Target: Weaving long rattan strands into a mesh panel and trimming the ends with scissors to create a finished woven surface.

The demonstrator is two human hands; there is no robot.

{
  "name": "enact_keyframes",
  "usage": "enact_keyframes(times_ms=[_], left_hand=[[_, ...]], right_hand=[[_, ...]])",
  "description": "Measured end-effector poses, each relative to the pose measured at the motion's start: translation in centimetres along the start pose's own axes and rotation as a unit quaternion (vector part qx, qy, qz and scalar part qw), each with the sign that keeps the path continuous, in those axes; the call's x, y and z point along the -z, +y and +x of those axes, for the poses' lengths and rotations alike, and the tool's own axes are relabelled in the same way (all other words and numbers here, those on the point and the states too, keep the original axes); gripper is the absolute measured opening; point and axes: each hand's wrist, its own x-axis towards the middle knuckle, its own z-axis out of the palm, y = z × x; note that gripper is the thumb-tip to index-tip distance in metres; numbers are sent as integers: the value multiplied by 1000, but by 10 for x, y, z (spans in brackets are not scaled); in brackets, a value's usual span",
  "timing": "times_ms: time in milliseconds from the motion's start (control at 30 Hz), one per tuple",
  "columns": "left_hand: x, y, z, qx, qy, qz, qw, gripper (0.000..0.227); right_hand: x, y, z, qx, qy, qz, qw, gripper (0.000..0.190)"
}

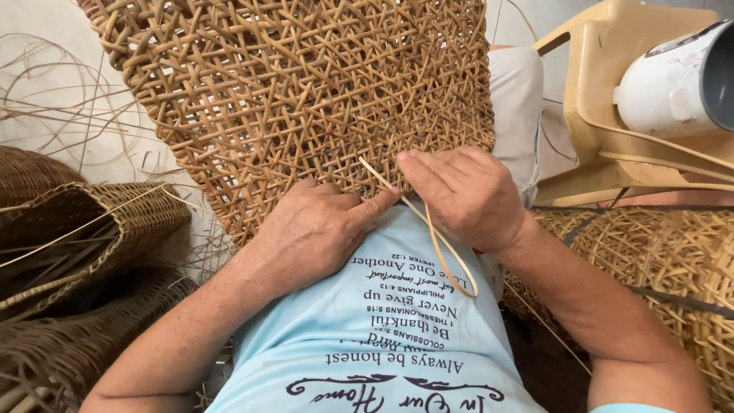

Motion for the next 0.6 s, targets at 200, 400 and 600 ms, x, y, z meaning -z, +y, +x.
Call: enact_keyframes(times_ms=[200, 400, 600], left_hand=[[1, 1, 0, -4, -3, 19, 1000, 50], [-2, -1, 0, -5, -6, 19, 1000, 39], [-1, -2, 0, -8, 2, -2, 1000, 47]], right_hand=[[9, -15, 12, 9, -27, -51, 998, 25], [3, -14, 16, 14, -41, -37, 998, 21], [-36, 26, -15, -86, -6, 133, 987, 21]])
